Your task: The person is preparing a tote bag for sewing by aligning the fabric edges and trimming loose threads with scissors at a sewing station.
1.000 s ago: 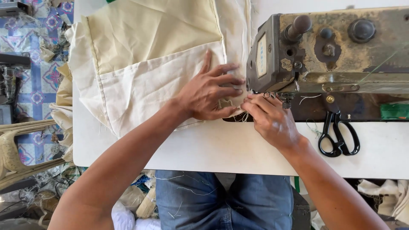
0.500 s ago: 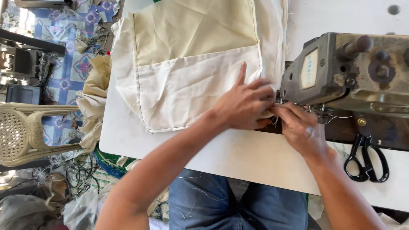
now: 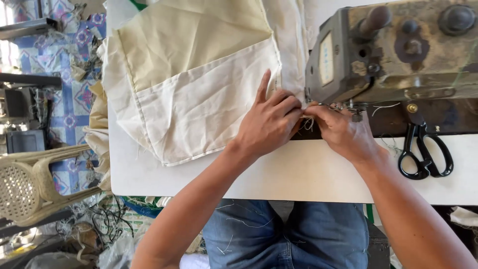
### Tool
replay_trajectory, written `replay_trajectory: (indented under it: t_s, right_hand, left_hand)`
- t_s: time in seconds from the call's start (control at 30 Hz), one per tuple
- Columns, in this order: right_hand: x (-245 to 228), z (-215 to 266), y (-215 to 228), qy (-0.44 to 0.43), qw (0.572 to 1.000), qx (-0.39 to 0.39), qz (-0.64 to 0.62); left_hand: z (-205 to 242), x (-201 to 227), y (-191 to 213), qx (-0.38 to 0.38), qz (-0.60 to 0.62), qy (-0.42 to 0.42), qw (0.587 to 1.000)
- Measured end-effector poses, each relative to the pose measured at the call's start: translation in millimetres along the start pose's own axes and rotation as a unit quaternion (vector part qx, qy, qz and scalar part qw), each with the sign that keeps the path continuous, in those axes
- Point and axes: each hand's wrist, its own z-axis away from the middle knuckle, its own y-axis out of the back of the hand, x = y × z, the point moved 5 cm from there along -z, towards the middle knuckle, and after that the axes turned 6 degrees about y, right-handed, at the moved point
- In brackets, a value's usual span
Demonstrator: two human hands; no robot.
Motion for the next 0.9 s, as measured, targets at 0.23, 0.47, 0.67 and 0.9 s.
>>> replay_trajectory:
  t_s: [0.23,0.47,0.67,0.9]
  right_hand:
    - [24,15,-11,-0.055,0.998,-0.013,-0.019]
    - [44,43,-30,0.128,0.974,0.09,0.161]
    - [50,45,-30,0.073,0.993,0.09,0.038]
    - [20,18,-10,0.069,0.995,0.064,-0.027]
  left_hand:
    - [-7,-19,-7,-0.087,0.106,0.105,0.985]
    - [-9,-24,-18,-0.14,0.104,0.168,0.97]
    - [-9,-24,-21,-0.13,0.101,0.16,0.973]
    - [-9,-25,-21,-0.124,0.093,0.155,0.976]
